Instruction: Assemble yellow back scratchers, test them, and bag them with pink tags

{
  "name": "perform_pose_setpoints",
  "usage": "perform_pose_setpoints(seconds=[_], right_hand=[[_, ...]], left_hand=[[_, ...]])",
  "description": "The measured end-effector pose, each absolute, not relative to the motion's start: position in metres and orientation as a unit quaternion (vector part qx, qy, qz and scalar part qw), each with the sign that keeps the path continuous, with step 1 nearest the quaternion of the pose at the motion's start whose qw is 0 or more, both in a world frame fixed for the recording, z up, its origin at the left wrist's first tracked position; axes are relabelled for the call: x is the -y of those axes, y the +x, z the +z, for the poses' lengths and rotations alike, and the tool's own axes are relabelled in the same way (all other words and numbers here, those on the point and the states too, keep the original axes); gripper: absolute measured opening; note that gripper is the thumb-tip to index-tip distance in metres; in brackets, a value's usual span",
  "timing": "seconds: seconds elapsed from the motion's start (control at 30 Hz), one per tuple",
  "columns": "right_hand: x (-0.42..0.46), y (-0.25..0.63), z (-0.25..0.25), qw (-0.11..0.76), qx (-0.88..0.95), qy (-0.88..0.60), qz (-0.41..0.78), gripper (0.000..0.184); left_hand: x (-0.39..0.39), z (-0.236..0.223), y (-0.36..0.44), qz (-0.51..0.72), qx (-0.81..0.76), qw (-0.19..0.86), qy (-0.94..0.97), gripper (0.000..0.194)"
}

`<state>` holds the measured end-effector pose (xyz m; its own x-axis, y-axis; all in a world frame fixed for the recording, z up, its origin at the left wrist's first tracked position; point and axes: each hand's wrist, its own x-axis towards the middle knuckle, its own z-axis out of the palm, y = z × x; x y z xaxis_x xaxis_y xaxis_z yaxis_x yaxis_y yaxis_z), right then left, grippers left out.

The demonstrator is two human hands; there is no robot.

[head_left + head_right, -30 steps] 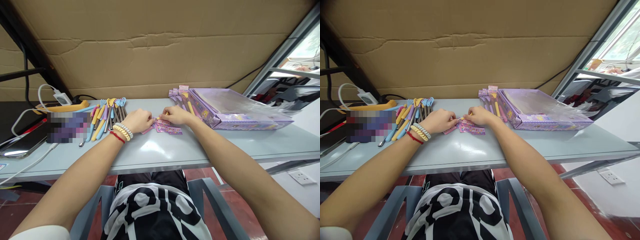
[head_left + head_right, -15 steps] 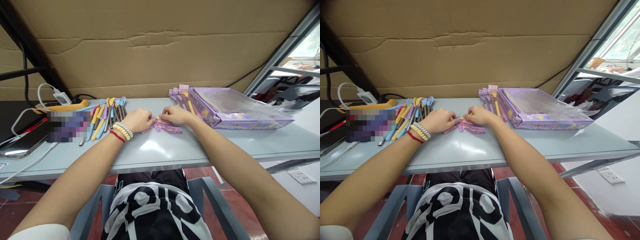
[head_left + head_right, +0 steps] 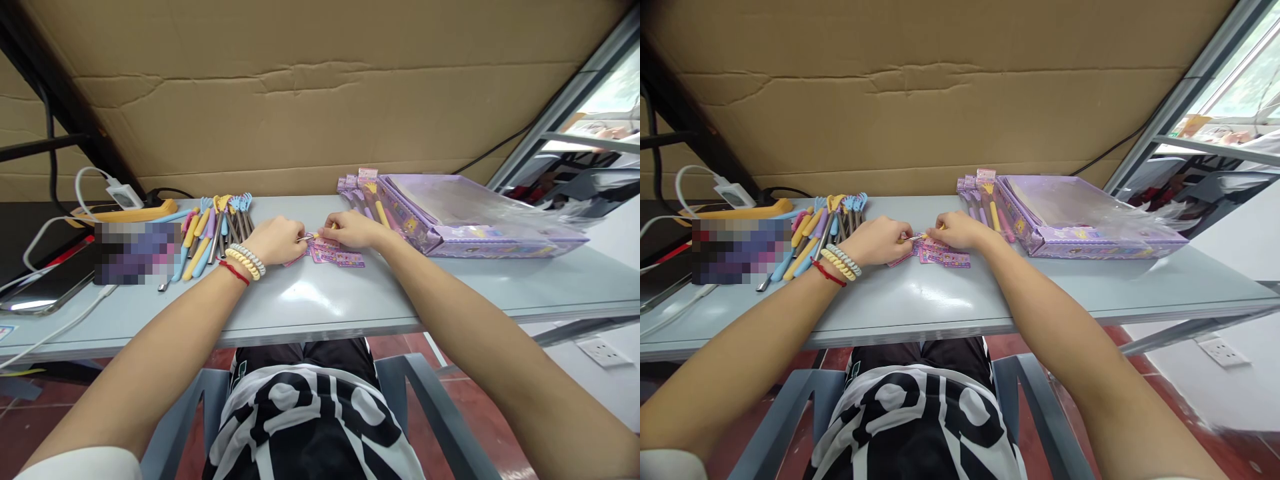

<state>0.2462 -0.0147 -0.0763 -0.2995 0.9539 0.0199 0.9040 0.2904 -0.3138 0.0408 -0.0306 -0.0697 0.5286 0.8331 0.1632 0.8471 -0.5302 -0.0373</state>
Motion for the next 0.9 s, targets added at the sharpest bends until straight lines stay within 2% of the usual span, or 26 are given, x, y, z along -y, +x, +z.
perform_pose_setpoints(seconds=[0.37, 0.5, 0.63, 0.8, 0.9], right_hand=[[0.012, 0.248, -0.079, 0.160, 0.811, -0.560, 0.052, 0.042], [0.018, 0.244, -0.074, 0.190, 0.815, -0.547, 0.012, 0.036], [0.027, 0.245, -0.056, 0.263, 0.800, -0.537, -0.051, 0.027], [0.023, 0.271, -0.029, 0.288, 0.702, -0.647, -0.080, 0.023], [0.016, 0.300, -0.018, 0.225, 0.626, -0.742, -0.084, 0.026]], left_hand=[[0.031, -0.069, 0.042, -0.064, 0.479, 0.070, -0.873, 0.034], [0.032, -0.068, 0.042, -0.069, 0.476, 0.063, -0.874, 0.033], [0.033, -0.066, 0.039, -0.081, 0.478, 0.049, -0.873, 0.032], [0.032, -0.066, 0.037, -0.082, 0.482, 0.048, -0.871, 0.033], [0.031, -0.065, 0.037, -0.078, 0.485, 0.048, -0.870, 0.034]])
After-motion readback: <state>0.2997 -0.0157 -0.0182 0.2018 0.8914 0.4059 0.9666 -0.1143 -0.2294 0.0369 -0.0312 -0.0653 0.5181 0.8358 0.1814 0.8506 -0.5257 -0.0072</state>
